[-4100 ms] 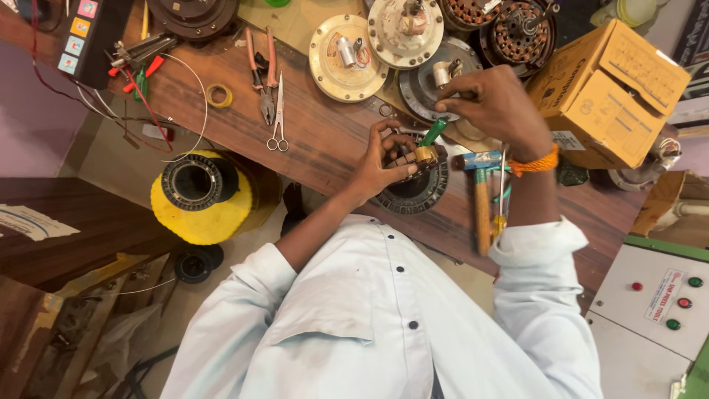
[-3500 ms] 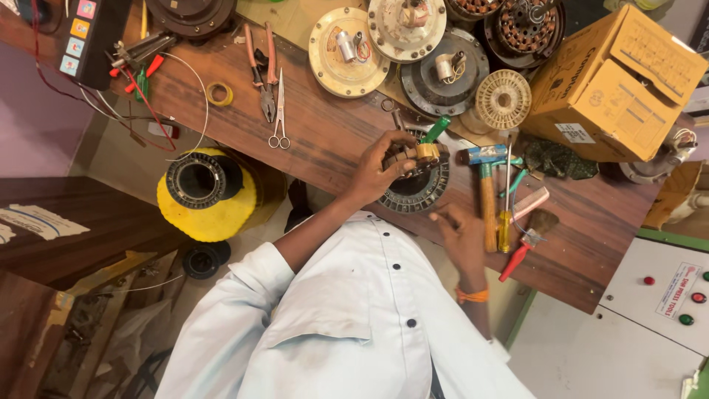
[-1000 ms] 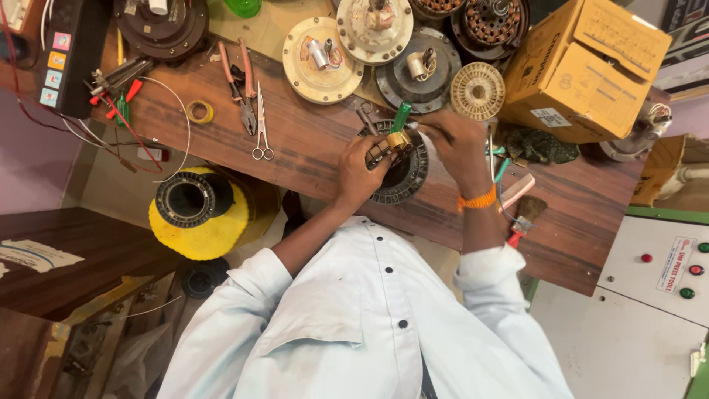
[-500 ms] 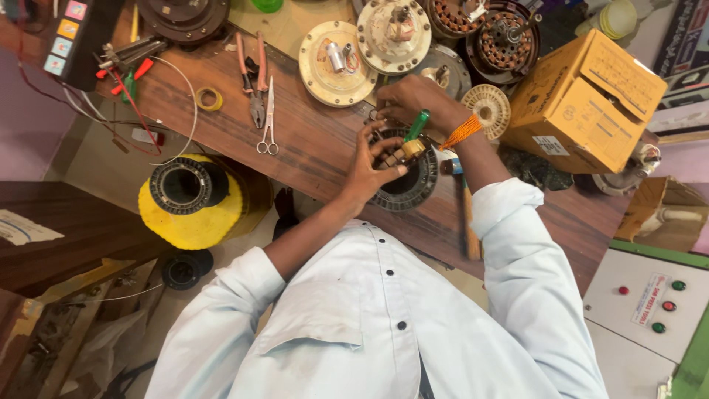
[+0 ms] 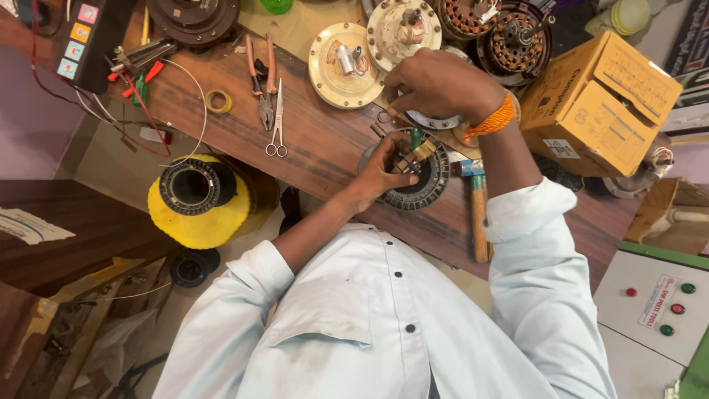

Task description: The person uses a hammer and a green-handled tool to repeatedly tap and adjust a small electrical component held in their left hand. They rotate the component to access different sides while working at a cluttered workbench.

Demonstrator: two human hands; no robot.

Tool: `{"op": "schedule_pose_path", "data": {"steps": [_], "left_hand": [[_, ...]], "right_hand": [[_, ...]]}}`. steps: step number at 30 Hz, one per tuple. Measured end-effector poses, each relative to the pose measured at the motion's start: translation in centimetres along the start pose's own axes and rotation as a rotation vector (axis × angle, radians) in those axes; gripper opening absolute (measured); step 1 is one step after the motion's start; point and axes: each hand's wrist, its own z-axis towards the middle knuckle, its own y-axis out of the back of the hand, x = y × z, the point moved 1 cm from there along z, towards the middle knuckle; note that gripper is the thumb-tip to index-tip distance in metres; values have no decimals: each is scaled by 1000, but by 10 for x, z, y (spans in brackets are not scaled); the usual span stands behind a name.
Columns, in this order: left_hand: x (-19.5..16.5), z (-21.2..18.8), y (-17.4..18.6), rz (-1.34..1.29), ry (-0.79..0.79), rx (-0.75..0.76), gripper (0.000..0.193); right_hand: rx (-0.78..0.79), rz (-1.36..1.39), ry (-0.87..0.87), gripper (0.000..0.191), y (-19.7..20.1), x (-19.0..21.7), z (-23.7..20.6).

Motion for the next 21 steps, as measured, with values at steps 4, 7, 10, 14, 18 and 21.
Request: {"op": "schedule_pose_path", "data": {"steps": [4,7,10,14,18,21], "left_hand": [[-6,3,4,-40,29,85,90],[-4,6,5,34,67,20,80],[0,7,3,244,-14,-32,61],[1,1,-5,498,-109,-185,43],[-10,-7,-9,630,-111,-236,34],[-17,-9,-12,684,-132,-260,35]], "right_hand": [[41,-98,-60,18,-12,-3,13],[-28,-61,66,16,-19,-8,21],[-78,-104,88,16,-22,-10,11],[27,-214,-182,19,-22,3,-29],[-115,-142,-198,16,-5,19,-60],[-108,-148,-232,17,12,24,-56]]}}
